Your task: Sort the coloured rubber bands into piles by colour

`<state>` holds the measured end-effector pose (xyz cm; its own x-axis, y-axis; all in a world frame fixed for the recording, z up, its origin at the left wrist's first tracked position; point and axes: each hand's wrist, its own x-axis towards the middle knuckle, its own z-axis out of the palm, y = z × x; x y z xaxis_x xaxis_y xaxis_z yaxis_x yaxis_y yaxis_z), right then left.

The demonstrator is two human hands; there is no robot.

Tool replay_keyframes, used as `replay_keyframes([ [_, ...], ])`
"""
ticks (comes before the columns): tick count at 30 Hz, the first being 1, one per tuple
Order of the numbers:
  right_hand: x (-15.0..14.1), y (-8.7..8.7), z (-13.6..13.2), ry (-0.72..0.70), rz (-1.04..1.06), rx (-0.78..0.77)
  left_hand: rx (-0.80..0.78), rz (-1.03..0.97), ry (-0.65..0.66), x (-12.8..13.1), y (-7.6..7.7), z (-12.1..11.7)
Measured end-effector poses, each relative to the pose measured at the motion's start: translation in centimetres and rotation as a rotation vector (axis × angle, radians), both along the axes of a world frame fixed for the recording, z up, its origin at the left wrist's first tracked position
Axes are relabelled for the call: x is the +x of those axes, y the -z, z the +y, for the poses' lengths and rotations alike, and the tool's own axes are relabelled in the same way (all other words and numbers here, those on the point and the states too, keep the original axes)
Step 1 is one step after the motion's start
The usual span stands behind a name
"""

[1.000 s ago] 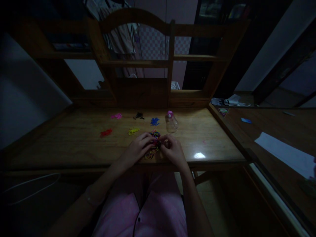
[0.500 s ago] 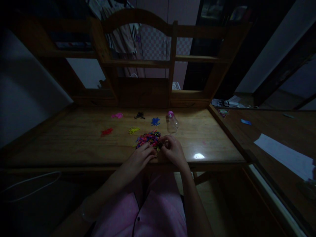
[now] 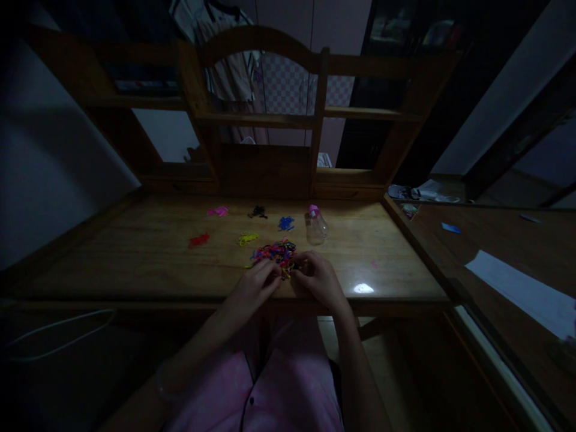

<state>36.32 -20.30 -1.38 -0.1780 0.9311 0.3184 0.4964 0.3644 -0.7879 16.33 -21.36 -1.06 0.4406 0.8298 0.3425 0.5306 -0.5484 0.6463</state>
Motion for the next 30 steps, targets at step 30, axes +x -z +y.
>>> replay_keyframes([
  [30, 0.7, 0.1, 0.4, 0.142, 0.376, -0.17, 0.267, -0.069, 0.007, -0.4, 2.0, 0.2],
])
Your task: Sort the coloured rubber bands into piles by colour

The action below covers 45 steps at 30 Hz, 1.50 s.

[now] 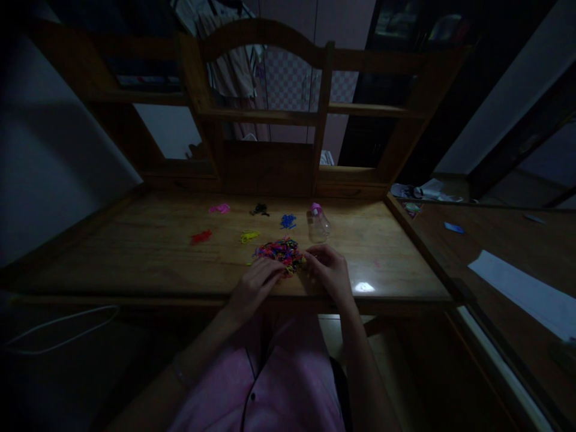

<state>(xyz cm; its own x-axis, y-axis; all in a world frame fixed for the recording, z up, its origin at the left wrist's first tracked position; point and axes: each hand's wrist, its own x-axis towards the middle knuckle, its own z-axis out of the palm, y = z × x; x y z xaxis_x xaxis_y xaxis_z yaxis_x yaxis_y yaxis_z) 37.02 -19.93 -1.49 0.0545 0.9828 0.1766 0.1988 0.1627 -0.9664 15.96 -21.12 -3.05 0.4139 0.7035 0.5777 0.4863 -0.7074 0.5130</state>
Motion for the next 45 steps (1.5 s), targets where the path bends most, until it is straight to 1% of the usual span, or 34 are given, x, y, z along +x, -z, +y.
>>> replay_keyframes([
  [2, 0.1, 0.1, 0.2, -0.008, -0.012, 0.005, 0.021, -0.001, 0.008, 0.0, 0.2, -0.1],
  [4, -0.1, 0.2, 0.2, -0.032, -0.07, 0.006, 0.011, -0.02, -0.008, 0.1, 0.1, -0.2],
  [8, -1.1, -0.3, 0.0, -0.091, -0.225, 0.016, -0.066, -0.116, -0.083, 0.2, -0.4, 0.1],
  [10, -1.6, -0.7, 0.0, -0.094, -0.297, 0.034, -0.109, -0.169, -0.112, 0.2, -0.6, 0.3],
  [13, -1.8, -1.2, 0.1, -0.106, -0.397, 0.053, -0.156, -0.217, -0.129, 0.1, -0.8, 0.5],
  [16, -1.8, -1.5, 0.5, -0.143, -0.42, 0.043, -0.198, -0.24, -0.126, 0.0, -0.8, 0.6],
  [22, -1.7, -1.2, 1.0, -0.168, -0.37, 0.004, -0.32, -0.329, -0.117, -0.2, -0.9, 0.9],
  [26, -1.2, -0.6, 1.1, -0.171, -0.251, -0.021, -0.449, -0.45, -0.082, -0.3, -0.8, 1.1],
  [29, -0.8, -0.1, 1.3, -0.141, -0.153, -0.055, -0.498, -0.509, -0.055, -0.3, -0.6, 1.2],
  [34, -0.4, 0.2, 1.7, -0.115, -0.042, -0.09, -0.534, -0.538, -0.045, -0.3, -0.4, 1.2],
  [39, -0.2, 0.0, 1.8, -0.119, 0.082, -0.152, -0.523, -0.531, -0.051, -0.4, -0.4, 1.2],
  [45, 0.0, -0.4, 1.7, -0.145, 0.105, -0.171, -0.515, -0.539, -0.055, -0.4, -0.8, 1.3],
])
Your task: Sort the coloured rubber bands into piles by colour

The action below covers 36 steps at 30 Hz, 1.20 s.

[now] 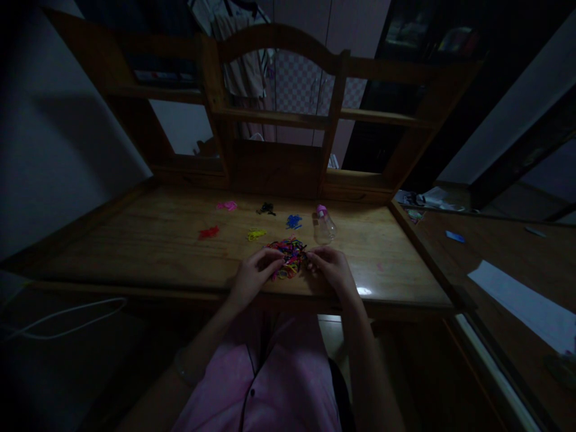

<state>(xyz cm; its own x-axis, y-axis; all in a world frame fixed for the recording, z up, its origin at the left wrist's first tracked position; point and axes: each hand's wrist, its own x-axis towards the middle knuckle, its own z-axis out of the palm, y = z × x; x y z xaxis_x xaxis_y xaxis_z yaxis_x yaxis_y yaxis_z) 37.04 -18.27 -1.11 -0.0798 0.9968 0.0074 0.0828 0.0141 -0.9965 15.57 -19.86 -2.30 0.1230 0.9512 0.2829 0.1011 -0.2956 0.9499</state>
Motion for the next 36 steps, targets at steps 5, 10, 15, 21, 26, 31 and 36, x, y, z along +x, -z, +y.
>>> replay_keyframes([
  [5, 0.3, 0.2, 0.0, -0.023, 0.049, -0.005, 0.009, 0.008, -0.011, 0.1, -0.2, 0.0],
  [10, 0.7, 0.4, -0.3, -0.016, 0.105, 0.002, 0.013, 0.004, 0.004, 0.0, 0.0, -0.1],
  [15, 0.8, 0.5, -0.3, 0.001, 0.105, -0.005, 0.015, -0.003, -0.002, 0.1, 0.2, 0.1],
  [21, 0.8, 0.6, -0.3, 0.001, 0.112, 0.007, 0.03, 0.016, -0.005, 0.0, 0.1, 0.0],
  [26, 0.7, 0.6, -0.3, 0.009, 0.129, 0.003, 0.033, 0.032, -0.008, 0.0, 0.1, 0.0],
  [31, 0.2, -0.2, -1.0, -0.048, -0.041, 0.014, 0.042, 0.039, 0.0, -0.1, 0.3, 0.1],
  [36, -1.6, -0.9, -2.2, -0.048, -0.178, 0.022, 0.048, 0.067, -0.014, -0.1, 0.4, 0.1],
])
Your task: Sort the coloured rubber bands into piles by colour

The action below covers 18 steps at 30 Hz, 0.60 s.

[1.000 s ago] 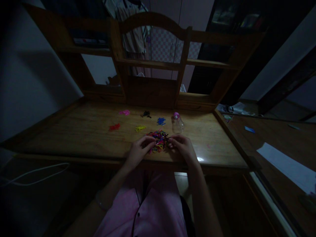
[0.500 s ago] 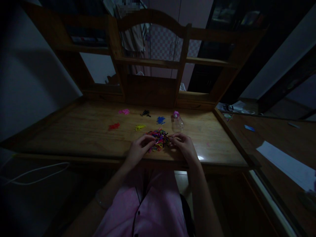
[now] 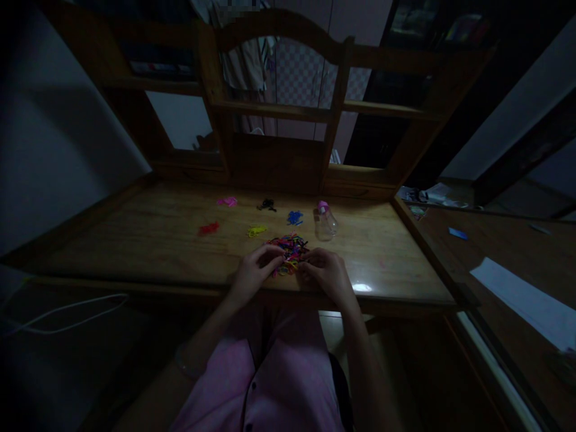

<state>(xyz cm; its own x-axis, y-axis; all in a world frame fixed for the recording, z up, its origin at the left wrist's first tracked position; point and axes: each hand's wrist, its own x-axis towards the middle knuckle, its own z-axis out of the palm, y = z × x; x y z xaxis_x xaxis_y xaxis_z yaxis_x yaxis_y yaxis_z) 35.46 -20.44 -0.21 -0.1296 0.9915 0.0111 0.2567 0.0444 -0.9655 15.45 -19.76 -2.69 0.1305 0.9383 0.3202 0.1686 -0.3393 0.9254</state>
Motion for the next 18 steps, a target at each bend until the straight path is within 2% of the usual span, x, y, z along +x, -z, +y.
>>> replay_keyframes([
  [5, -1.4, -0.4, -0.2, 0.122, -0.07, -0.028, 0.006, 0.019, -0.005, -0.1, -0.2, -0.1],
  [9, -1.5, -0.4, 0.3, 0.147, -0.098, -0.053, 0.015, 0.013, -0.001, -0.1, -0.2, -0.1],
  [15, -0.7, 1.0, 1.2, 0.125, 0.038, -0.123, 0.005, -0.019, 0.003, 0.0, 0.0, 0.0],
  [18, -0.2, 1.1, 1.2, 0.119, 0.103, -0.155, 0.017, -0.008, -0.001, 0.0, 0.0, 0.0],
])
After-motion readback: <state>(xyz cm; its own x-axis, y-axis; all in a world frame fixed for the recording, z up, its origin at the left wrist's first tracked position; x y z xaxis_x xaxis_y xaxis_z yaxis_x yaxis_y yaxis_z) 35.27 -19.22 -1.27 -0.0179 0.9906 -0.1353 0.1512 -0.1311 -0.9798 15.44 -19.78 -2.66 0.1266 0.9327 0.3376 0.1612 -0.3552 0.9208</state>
